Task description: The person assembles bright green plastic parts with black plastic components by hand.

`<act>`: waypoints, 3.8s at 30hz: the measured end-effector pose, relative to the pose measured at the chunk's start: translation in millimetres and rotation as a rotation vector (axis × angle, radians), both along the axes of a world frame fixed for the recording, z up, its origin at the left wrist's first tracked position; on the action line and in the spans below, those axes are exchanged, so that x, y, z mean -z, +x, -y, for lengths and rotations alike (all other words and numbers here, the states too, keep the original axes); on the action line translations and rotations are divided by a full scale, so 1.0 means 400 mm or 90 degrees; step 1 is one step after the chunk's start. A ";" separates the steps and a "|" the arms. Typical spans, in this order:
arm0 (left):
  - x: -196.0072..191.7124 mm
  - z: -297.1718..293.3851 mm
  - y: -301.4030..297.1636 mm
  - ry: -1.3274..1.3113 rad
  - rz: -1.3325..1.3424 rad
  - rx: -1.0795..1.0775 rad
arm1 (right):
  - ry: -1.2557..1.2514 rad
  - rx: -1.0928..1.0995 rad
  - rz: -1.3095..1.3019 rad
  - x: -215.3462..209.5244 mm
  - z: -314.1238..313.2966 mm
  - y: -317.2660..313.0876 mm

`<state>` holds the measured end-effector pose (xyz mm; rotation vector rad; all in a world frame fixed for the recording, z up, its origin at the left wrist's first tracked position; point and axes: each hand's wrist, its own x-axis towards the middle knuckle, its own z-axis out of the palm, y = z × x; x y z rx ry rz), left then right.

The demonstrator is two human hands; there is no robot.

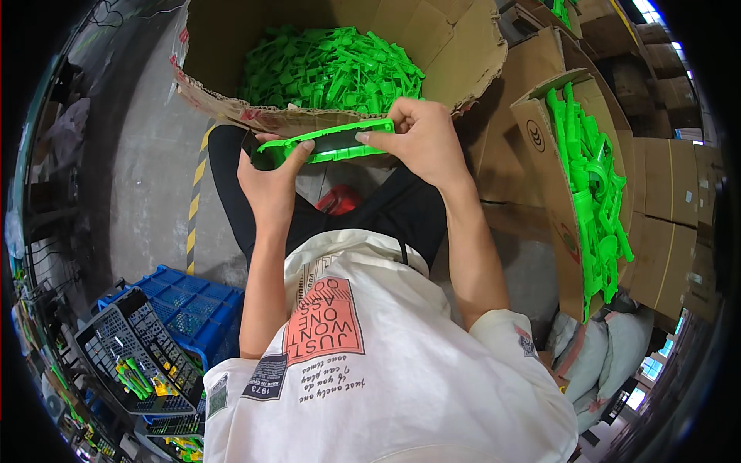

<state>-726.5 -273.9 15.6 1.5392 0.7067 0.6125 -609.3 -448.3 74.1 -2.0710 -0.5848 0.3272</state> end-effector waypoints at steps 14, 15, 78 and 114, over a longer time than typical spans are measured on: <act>-0.031 -0.024 0.000 0.078 -0.074 0.042 | -0.044 0.025 0.057 0.002 -0.016 -0.012; -0.027 -0.023 0.002 0.089 -0.066 0.039 | -0.046 0.029 0.066 0.004 -0.015 -0.012; -0.142 -0.052 -0.020 -0.048 -0.127 0.199 | 0.107 0.022 -0.194 -0.124 0.062 -0.075; -0.138 0.021 0.031 -0.211 -0.007 0.388 | -0.511 -0.070 0.463 -0.224 0.170 -0.187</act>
